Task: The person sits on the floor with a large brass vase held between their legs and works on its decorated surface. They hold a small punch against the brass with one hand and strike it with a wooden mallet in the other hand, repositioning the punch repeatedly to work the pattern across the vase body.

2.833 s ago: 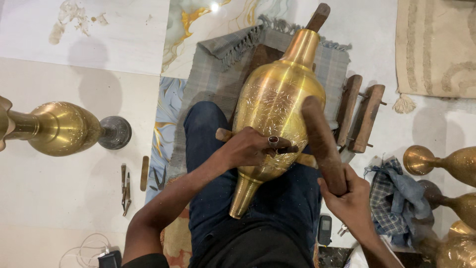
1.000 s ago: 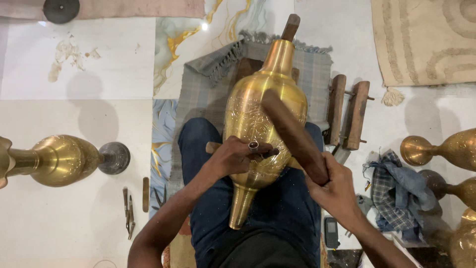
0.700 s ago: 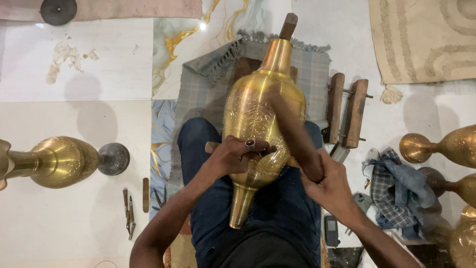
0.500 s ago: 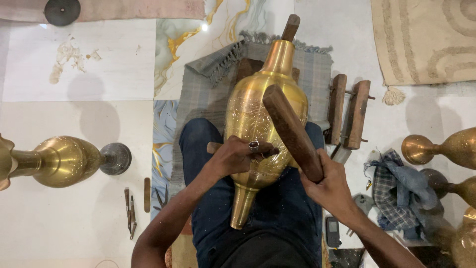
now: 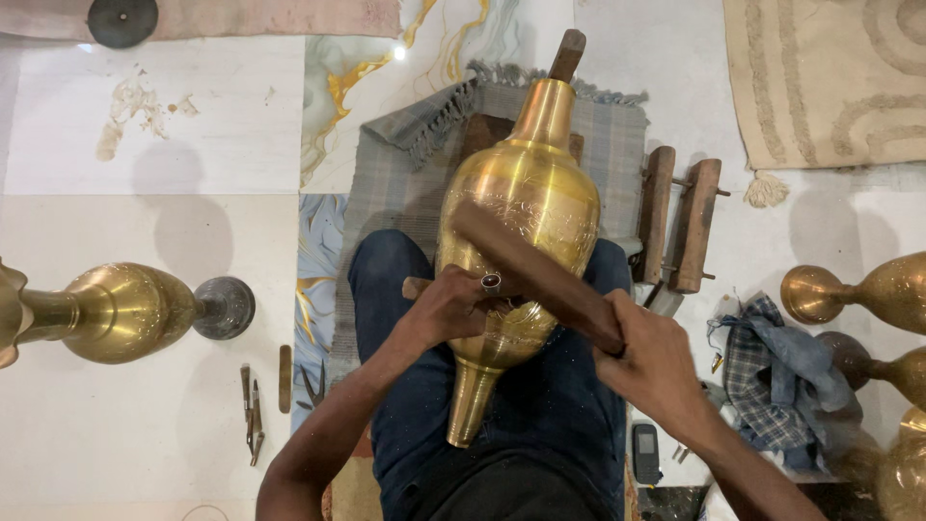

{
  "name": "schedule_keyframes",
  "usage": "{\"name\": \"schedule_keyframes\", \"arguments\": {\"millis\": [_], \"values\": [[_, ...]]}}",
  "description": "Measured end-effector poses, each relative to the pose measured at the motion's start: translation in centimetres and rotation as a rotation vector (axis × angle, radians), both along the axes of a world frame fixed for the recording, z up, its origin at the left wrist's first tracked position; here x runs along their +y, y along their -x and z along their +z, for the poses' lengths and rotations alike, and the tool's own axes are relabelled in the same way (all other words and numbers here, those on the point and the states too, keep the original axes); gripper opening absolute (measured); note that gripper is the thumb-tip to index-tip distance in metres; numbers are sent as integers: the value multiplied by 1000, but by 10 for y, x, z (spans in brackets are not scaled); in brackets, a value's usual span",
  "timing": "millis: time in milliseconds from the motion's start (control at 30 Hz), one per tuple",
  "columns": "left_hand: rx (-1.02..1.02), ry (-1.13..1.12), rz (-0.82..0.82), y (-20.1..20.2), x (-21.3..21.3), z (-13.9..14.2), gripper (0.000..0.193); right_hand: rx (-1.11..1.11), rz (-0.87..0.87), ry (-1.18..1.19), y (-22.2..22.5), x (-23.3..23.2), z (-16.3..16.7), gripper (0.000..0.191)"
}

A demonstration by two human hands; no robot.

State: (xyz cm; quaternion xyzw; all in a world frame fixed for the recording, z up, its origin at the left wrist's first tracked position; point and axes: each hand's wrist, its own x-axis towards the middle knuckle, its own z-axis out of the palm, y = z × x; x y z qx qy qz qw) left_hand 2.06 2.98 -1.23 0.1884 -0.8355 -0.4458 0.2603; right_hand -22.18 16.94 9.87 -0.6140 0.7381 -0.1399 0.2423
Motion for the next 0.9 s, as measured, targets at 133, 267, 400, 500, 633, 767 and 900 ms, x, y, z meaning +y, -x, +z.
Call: {"name": "schedule_keyframes", "arguments": {"millis": [133,267,400,500,633,767,900], "values": [[40,9,31,-2,2,-2,47,-116,-34,168,-2,1,2,36],[53,56,15,0,-1,-4,35,21,-10,50,-4,3,4,41],[23,55,-9,1,-1,-7,45,-182,-152,78,-5,1,4,31],[36,6,4,0,1,-14,44,72,23,100,-5,-1,5,40],[21,-12,-3,-1,2,-24,43,-147,-126,79,-5,-1,7,28],[39,94,-14,1,-1,-27,44,-86,-54,77,-2,2,7,33],[30,30,0,2,0,-21,42,135,37,16,-5,3,2,37]]}}
